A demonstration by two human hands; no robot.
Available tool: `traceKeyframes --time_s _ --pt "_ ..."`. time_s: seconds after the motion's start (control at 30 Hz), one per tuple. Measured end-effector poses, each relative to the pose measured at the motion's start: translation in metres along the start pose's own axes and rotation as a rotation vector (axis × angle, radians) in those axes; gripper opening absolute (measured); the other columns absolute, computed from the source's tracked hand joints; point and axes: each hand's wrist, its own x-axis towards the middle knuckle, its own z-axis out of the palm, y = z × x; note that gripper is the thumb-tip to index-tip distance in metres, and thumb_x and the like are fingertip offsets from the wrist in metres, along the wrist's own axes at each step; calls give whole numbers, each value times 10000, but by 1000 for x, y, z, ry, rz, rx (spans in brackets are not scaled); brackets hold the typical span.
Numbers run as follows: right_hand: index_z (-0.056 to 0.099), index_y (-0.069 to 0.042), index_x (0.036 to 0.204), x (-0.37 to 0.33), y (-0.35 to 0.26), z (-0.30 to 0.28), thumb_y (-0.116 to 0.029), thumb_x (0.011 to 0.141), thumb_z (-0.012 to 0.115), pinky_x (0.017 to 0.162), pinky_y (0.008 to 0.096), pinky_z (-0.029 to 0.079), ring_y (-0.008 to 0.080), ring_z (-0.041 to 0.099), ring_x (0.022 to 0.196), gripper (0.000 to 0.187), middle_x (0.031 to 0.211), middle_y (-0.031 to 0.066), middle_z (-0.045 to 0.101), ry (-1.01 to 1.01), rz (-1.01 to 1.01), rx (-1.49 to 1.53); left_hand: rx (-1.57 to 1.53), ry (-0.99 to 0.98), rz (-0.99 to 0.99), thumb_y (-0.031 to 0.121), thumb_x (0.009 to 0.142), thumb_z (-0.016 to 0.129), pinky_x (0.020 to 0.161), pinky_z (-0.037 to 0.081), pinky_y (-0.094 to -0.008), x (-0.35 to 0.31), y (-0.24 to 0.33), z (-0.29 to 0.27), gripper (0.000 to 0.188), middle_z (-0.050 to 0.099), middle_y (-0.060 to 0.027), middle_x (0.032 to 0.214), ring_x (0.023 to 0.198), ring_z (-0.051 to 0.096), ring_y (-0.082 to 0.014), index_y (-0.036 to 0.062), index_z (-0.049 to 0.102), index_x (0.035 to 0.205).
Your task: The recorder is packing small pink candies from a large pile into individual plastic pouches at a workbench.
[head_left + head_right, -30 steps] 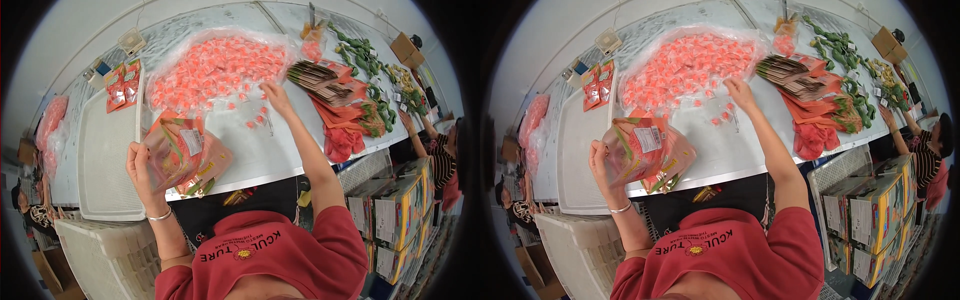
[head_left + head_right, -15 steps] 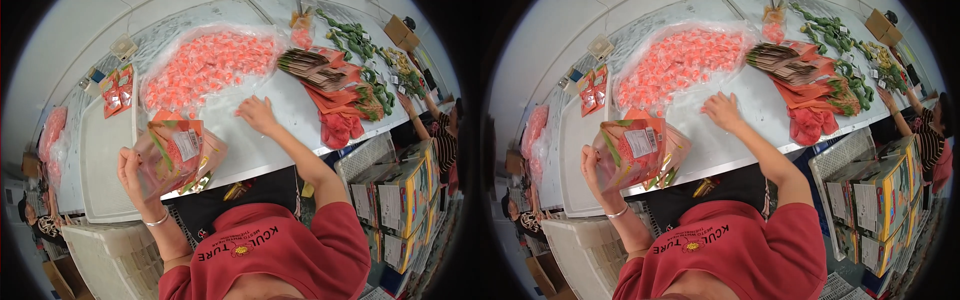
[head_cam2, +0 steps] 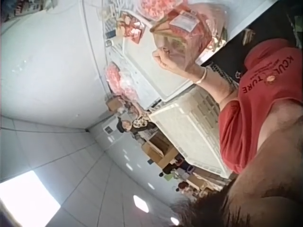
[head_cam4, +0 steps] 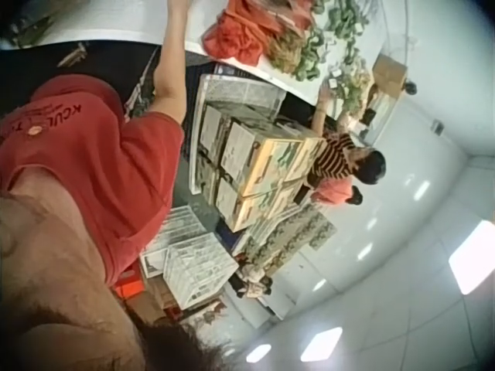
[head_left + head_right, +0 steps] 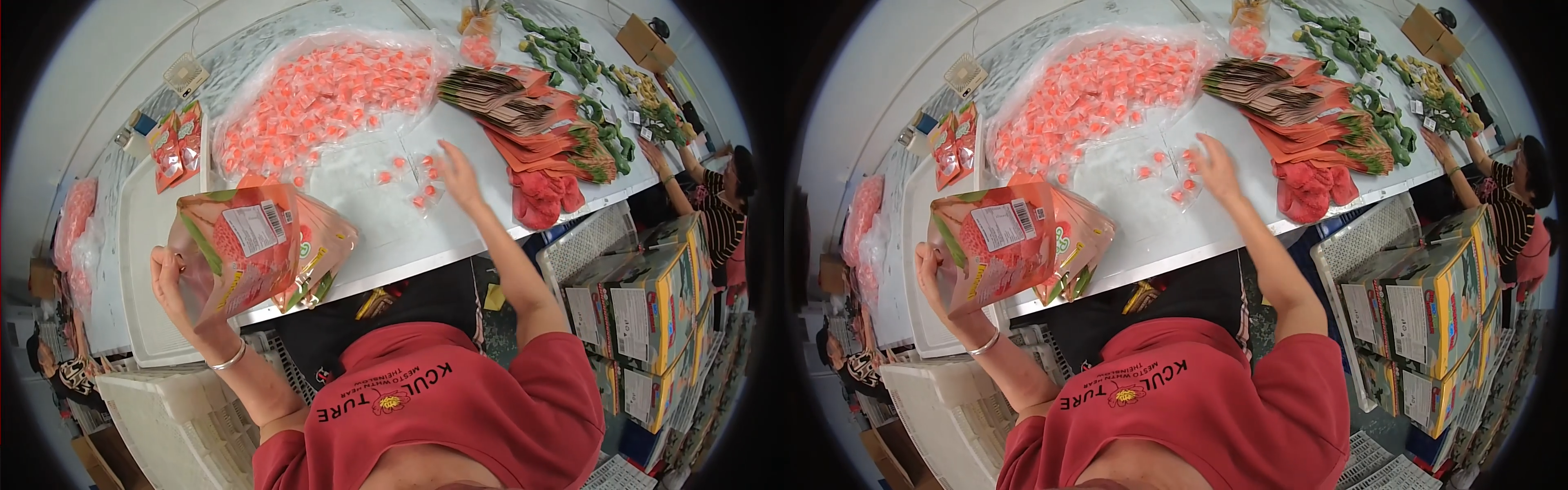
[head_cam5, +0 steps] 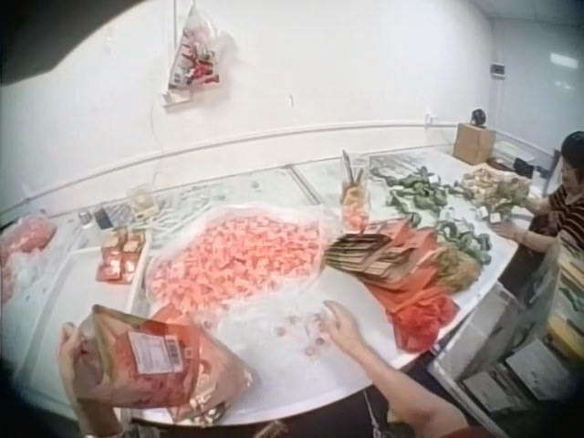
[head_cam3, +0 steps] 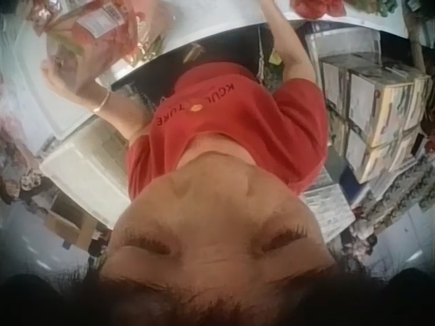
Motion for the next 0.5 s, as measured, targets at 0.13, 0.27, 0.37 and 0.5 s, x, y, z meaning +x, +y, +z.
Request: traceKeyframes --time_s 0.13,0.27,0.37,0.5 --pt "493 -154 1259 -11 -74 42 -441 765 626 1007 481 278 392 317 1247 587 1333 217 377 -47 -256 -730 24 1 2 156 840 497 550 335 -177 0 4 14 176 376 23 688 614 386 -42 76 399 718" --pt "516 -189 1227 11 -60 68 -410 767 638 965 495 296 324 356 1228 525 1324 168 407 -212 -373 -657 -47 -84 -22 133 857 508 538 338 -167 9 -6 35 164 417 32 687 612 402 -31 77 427 726" --pt "575 -163 1100 23 -50 82 -343 769 649 789 413 414 262 485 1068 384 1146 116 540 -387 -529 -583 -73 -229 -46 124 898 514 561 351 -166 19 -14 40 143 473 39 729 644 420 -30 62 493 770" --pt "587 -98 921 42 -21 63 -254 830 608 510 270 394 118 522 686 181 803 -9 550 -14 -155 -175 74 -375 -120 162 901 520 595 362 -177 23 -41 86 155 465 41 734 686 413 -29 58 500 789"
